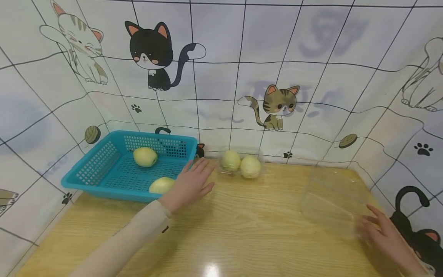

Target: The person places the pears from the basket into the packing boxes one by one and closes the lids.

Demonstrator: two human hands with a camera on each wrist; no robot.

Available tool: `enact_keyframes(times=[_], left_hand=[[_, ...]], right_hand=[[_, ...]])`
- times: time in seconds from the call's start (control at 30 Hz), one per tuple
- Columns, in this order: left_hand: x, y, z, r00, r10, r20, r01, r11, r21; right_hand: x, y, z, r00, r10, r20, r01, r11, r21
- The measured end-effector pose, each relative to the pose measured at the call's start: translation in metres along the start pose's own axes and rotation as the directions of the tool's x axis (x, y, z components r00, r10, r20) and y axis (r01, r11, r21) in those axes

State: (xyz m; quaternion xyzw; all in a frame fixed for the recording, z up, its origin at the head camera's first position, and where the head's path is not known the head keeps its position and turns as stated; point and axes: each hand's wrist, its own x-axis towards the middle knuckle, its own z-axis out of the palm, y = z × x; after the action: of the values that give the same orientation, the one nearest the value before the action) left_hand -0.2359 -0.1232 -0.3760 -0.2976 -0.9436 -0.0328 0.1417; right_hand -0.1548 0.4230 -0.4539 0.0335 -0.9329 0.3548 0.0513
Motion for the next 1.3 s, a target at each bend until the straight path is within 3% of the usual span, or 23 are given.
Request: enact_keyframes(times=[0.23,0.43,0.63,0.73,0.9,1.13,1.3], left_hand=[[-0.009,-0.012,-0.012,0.998,-0.063,0.015,0.064,0.997,-0.045],[-0.016,-0.023,-0.015,0.997,-0.075,0.006,0.075,0.996,-0.047],[-0.028,-0.036,-0.015,0.997,-0.072,-0.016,0.071,0.997,-0.044],[-0.033,-0.042,-0.015,0.997,-0.073,-0.012,0.072,0.996,-0.047],[-0.039,-0.050,-0.012,0.996,-0.088,0.000,0.088,0.995,-0.052],[-0.049,-0.059,-0.013,0.994,-0.111,0.006,0.111,0.991,-0.081],[-0.054,-0.066,-0.015,0.993,-0.118,0.009,0.118,0.987,-0.110]], right_hand=[[-0.008,0.010,0.004,1.000,-0.003,0.002,0.002,0.977,0.212],[-0.010,0.009,0.006,1.000,0.012,-0.008,-0.010,0.986,0.166],[-0.012,0.006,0.010,0.999,0.036,0.018,-0.039,0.974,0.225],[-0.014,0.005,0.010,0.999,0.000,0.038,-0.011,0.956,0.294],[-0.015,0.005,0.012,0.995,-0.093,0.032,0.069,0.896,0.439],[-0.015,0.003,0.013,0.981,-0.173,0.092,0.103,0.854,0.510],[-0.015,0.001,0.013,0.959,-0.245,0.143,0.154,0.872,0.465]])
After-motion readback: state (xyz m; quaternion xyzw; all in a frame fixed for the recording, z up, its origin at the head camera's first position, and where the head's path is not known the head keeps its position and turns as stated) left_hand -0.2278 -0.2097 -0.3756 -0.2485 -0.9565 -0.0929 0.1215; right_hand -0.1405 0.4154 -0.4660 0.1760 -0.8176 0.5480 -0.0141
